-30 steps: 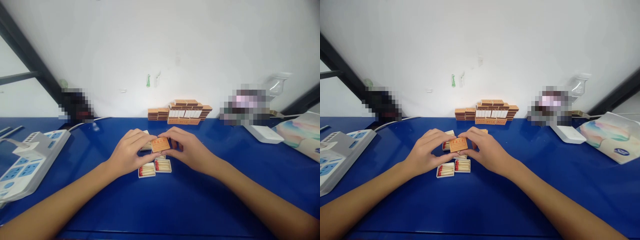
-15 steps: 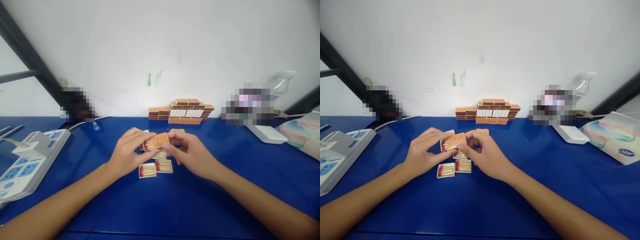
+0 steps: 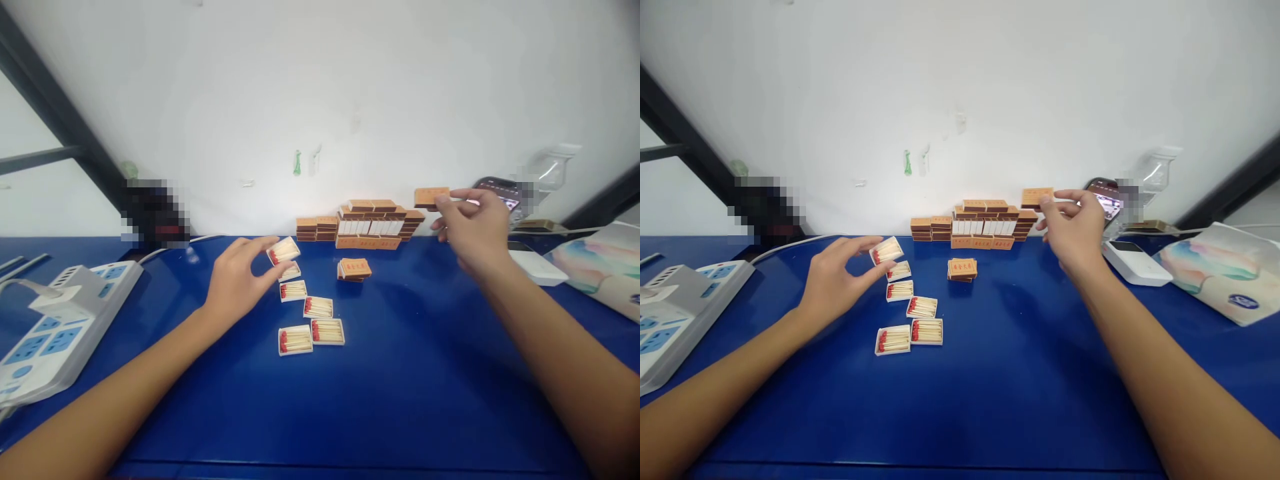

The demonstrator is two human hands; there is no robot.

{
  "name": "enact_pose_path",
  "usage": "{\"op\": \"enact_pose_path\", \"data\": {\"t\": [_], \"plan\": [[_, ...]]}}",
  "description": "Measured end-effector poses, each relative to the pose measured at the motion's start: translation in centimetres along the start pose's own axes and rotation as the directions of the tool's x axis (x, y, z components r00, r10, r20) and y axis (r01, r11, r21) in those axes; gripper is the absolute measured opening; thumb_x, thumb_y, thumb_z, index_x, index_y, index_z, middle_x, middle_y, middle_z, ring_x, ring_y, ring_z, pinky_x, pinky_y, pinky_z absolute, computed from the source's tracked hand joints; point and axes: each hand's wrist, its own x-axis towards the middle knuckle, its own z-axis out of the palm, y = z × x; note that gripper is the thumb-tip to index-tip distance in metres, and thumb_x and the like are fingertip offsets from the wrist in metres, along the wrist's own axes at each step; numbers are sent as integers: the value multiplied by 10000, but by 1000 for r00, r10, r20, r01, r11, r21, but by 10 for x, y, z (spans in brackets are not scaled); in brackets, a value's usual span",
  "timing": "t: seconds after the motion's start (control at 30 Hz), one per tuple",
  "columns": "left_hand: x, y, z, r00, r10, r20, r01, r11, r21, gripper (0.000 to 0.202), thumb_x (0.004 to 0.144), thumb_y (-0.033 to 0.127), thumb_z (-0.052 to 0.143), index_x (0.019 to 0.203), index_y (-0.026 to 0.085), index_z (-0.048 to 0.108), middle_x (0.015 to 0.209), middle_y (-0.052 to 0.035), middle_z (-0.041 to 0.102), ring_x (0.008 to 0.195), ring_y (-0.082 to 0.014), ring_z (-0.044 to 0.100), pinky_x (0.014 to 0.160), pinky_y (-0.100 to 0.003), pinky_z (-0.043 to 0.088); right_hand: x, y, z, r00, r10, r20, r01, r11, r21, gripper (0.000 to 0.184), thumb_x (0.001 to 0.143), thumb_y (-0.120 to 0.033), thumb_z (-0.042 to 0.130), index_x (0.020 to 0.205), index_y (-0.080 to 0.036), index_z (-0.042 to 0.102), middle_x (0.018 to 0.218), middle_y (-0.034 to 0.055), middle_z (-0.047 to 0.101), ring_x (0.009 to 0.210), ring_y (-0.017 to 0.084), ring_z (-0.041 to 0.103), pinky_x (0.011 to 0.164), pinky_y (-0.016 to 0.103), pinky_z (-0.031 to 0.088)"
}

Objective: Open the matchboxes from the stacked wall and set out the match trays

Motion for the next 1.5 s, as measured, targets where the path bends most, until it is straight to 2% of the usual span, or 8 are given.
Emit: {"op": "enact_pose_path", "data": {"t": [0.13, 0.3, 0.77, 0.97, 1.03, 1.2, 1.37, 1.5], "plan": [[10, -27, -1, 976, -194, 100, 182, 976, 117, 336, 910, 488, 755, 1115, 225, 709, 1048, -48, 784, 973, -270, 720, 856, -402, 542, 33, 38, -8, 995, 100, 12, -97, 982, -164, 261, 870, -401, 685, 996, -238, 524, 852, 91, 693, 622, 189, 574, 531, 338, 430], [16, -44, -4, 941, -316, 122, 288, 936, 201, 384, 893, 558, 729, 1098, 233, 727, 1034, -72, 789, 1005, -310, 718, 851, -415, 523, 41, 59, -4, 999, -13, 45, 27, 947, -321, 226, 849, -409, 715, 910, -238, 580, 915, 124, 704, 760, 230, 574, 733, 395, 427], [13, -51, 0, 921, -343, 186, 305, 930, 205, 380, 879, 568, 708, 1048, 231, 754, 1016, -65, 795, 999, -299, 721, 850, -404, 521, 42, 63, -4, 985, -111, 135, 163, 861, -483, 309, 909, -430, 620, 1010, -156, 722, 933, 148, 758, 744, 258, 663, 777, 417, 515], [12, -50, 1, 926, -312, 211, 250, 929, 274, 368, 900, 545, 694, 1073, 224, 746, 1025, -79, 792, 1004, -324, 713, 826, -424, 516, 19, 30, -4, 947, -289, 139, 318, 789, -526, 290, 914, -449, 601, 973, -192, 719, 923, 116, 722, 764, 255, 627, 861, 457, 507], [11, -52, 2, 925, -302, 230, 230, 928, 294, 367, 904, 546, 687, 1076, 226, 743, 1024, -80, 791, 1001, -327, 708, 813, -422, 515, 4, 13, -1, 907, -254, 336, 382, 833, -402, 295, 901, -494, 635, 916, -211, 719, 824, 78, 706, 750, 243, 628, 778, 407, 517], [8, -61, 4, 898, -302, 319, 202, 928, 313, 346, 912, 552, 669, 1049, 248, 760, 997, -70, 794, 974, -326, 701, 766, -402, 503, -34, -11, 14, 538, -136, 832, 441, 886, -140, 512, 801, -607, 771, 1146, -230, 734, 957, 62, 718, 768, 207, 623, 708, 357, 522], [9, -51, 4, 903, -281, 323, 204, 946, 253, 389, 956, 566, 619, 1087, 226, 756, 1068, -79, 795, 1011, -326, 704, 838, -436, 529, -48, -13, 22, 508, -186, 841, 510, 852, -120, 420, 846, -548, 772, 1118, -231, 731, 986, 66, 696, 748, 192, 579, 687, 351, 476], [3, -18, 4, 974, 61, 220, -65, 998, 10, 427, 965, 504, 669, 1275, 211, 681, 1238, -96, 748, 1156, -291, 675, 1009, -454, 521, -65, -28, 24, 511, -317, 799, 553, 833, -24, 358, 897, -481, 757, 1181, -269, 704, 1058, 68, 682, 756, 191, 563, 696, 358, 475]]}}
